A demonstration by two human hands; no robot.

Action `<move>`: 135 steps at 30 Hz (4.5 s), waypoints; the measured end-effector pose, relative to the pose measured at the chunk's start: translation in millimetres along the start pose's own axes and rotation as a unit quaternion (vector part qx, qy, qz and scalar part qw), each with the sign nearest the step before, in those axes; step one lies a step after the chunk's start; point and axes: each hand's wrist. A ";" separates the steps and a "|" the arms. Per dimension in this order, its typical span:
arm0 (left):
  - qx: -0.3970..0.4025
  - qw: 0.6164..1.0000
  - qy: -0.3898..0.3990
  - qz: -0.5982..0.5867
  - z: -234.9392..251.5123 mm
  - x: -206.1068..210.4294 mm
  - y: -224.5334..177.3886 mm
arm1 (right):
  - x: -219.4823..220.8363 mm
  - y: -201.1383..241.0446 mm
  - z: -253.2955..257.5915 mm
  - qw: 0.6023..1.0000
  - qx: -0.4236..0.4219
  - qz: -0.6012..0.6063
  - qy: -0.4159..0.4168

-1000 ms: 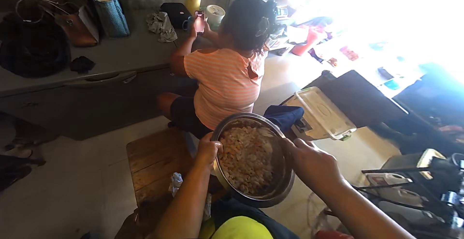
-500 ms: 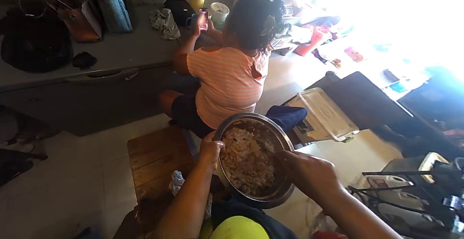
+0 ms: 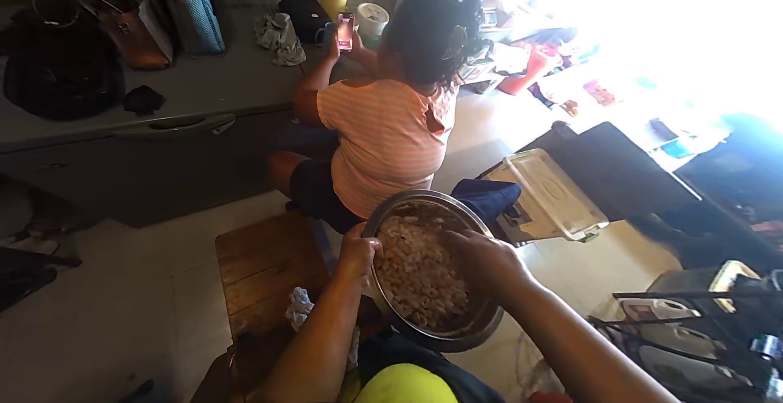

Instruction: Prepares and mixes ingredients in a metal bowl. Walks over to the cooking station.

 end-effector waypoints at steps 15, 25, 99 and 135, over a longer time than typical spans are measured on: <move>-0.011 1.000 -0.015 0.000 -5.6 2.9 -2.3 | -2.3 -54.9 -60.6 0.965 -0.046 -0.046 -0.254; -0.005 0.999 -0.032 -0.026 -5.2 4.6 2.4 | 14.1 -34.1 -48.6 0.989 0.105 -0.100 -0.019; -0.016 0.999 -0.013 -0.036 1.0 -0.7 2.5 | -21.3 -41.4 -57.2 0.995 0.087 0.047 0.006; -0.013 0.999 -0.032 -0.020 -0.7 3.8 1.8 | -18.6 -44.5 -78.7 0.979 -0.006 -0.007 -0.204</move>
Point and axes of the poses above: each hand's wrist, its own z-axis towards the middle knuckle, its own x-axis out of the palm, y = z × x, and after that the axes turned 5 degrees about x, right-handed
